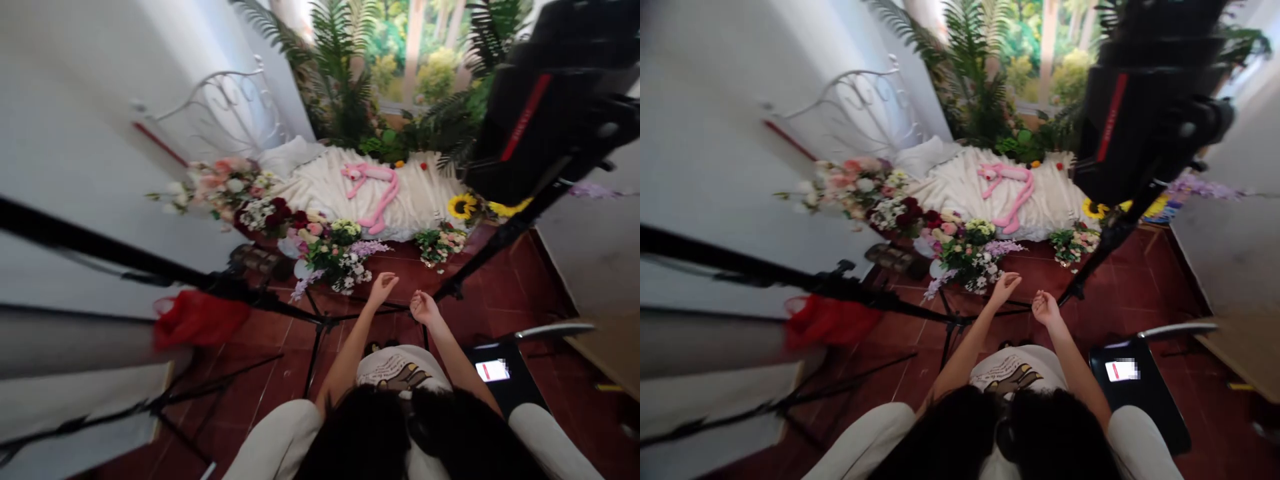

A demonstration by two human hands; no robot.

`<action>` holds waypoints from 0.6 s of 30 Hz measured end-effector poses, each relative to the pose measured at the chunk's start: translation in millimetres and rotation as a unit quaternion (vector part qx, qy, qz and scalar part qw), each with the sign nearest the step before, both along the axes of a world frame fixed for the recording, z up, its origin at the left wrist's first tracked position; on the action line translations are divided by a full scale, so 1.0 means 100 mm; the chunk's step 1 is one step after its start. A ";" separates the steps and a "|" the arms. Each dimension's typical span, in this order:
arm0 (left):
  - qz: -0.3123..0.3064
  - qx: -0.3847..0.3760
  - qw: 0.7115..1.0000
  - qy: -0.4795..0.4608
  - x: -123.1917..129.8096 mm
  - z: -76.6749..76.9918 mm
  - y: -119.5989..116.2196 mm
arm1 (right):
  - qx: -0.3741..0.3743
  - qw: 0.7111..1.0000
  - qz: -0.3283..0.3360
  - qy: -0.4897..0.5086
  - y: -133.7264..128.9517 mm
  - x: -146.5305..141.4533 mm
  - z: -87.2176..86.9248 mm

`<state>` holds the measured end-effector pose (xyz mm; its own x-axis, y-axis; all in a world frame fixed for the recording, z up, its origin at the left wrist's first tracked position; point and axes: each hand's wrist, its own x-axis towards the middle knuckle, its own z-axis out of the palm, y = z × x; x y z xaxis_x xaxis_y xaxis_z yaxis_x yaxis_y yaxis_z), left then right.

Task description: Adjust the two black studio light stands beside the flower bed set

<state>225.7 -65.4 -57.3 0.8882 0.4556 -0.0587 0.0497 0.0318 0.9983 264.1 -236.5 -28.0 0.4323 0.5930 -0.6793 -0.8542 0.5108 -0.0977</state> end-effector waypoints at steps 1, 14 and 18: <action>0.059 -0.002 0.998 0.011 -0.21 -0.06 0.26 | 0.000 1.000 0.025 -0.004 0.14 0.00 0.03; 0.439 0.051 0.897 -0.021 -2.20 0.17 1.51 | -0.023 0.898 0.416 -0.141 2.11 -0.68 0.46; 0.500 0.095 0.860 -0.045 -2.25 0.34 1.66 | -0.034 0.784 0.545 -0.295 2.71 -0.81 0.64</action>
<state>0.4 100.7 -22.8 0.0450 0.9876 0.1503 0.0139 -0.1511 0.9884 183.2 34.3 35.8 -0.0552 0.8000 -0.5974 -0.5748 -0.5147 -0.6362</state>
